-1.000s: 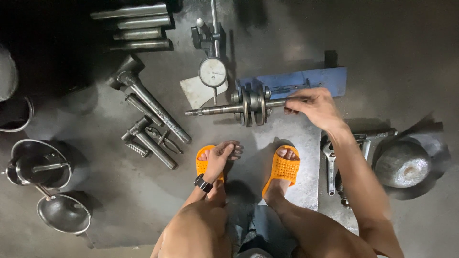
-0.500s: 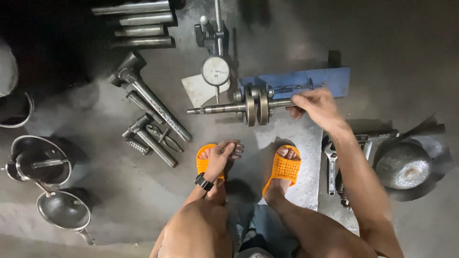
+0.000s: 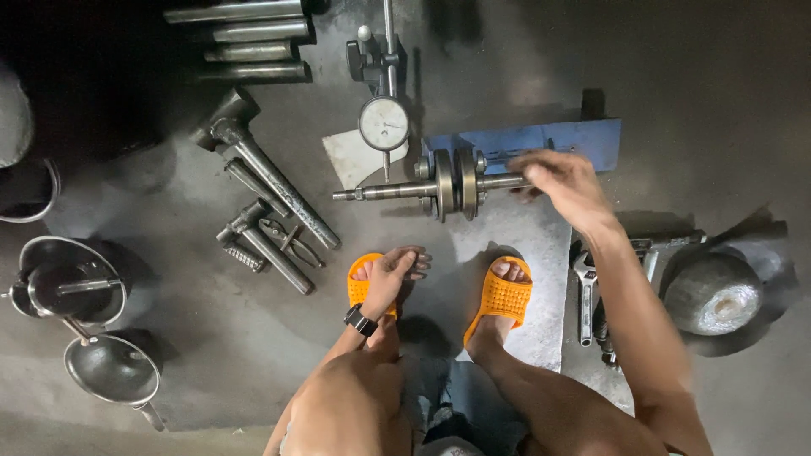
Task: The person holds a metal shaft with attached discs and repeatedly rotates it while a dial indicator measures runout. They briefly dip the shaft into a metal bowl, then continue rotating and adjusting the indicator. The person also moves a small metal piece into a bowl and repositions the indicator on the shaft.
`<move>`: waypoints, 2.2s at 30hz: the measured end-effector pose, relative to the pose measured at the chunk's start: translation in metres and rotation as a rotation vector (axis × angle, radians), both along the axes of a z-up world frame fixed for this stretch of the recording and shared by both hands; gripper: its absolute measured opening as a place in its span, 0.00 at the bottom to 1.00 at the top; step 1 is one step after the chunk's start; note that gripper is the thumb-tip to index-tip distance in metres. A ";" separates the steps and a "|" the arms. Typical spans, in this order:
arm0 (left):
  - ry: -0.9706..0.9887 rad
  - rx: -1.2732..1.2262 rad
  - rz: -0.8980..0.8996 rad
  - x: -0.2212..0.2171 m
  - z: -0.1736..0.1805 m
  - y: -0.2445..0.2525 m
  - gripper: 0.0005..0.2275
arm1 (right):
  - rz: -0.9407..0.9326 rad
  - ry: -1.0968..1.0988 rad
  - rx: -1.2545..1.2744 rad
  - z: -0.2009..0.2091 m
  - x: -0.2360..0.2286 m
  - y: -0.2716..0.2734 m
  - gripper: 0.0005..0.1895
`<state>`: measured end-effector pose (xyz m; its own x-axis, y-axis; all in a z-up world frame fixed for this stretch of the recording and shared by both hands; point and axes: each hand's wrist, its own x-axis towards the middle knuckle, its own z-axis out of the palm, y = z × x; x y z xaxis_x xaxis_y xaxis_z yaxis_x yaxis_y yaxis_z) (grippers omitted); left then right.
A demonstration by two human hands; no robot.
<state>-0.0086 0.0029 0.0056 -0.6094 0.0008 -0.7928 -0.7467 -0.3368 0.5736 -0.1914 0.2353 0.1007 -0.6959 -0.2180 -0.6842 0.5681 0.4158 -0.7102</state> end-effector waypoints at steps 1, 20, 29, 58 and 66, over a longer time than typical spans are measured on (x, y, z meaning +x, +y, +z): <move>0.000 0.000 -0.001 0.000 0.000 0.000 0.13 | -0.001 0.000 0.000 -0.008 0.002 0.003 0.14; -0.022 -0.034 -0.019 -0.002 0.004 0.003 0.14 | 0.069 0.137 -0.059 -0.011 0.001 0.006 0.08; -0.009 -0.014 -0.041 -0.001 0.002 0.001 0.13 | 0.074 0.211 -0.032 -0.029 0.002 0.017 0.06; -0.003 -0.019 -0.027 0.002 0.000 0.001 0.13 | 0.010 0.091 -0.057 -0.022 0.005 0.007 0.20; -0.019 -0.023 -0.031 0.000 0.001 0.001 0.13 | 0.076 0.272 0.020 -0.023 0.002 0.013 0.13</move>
<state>-0.0085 0.0042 0.0064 -0.5945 0.0015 -0.8041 -0.7672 -0.3004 0.5667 -0.1895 0.2482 0.0773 -0.8367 -0.2648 -0.4794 0.3244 0.4656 -0.8234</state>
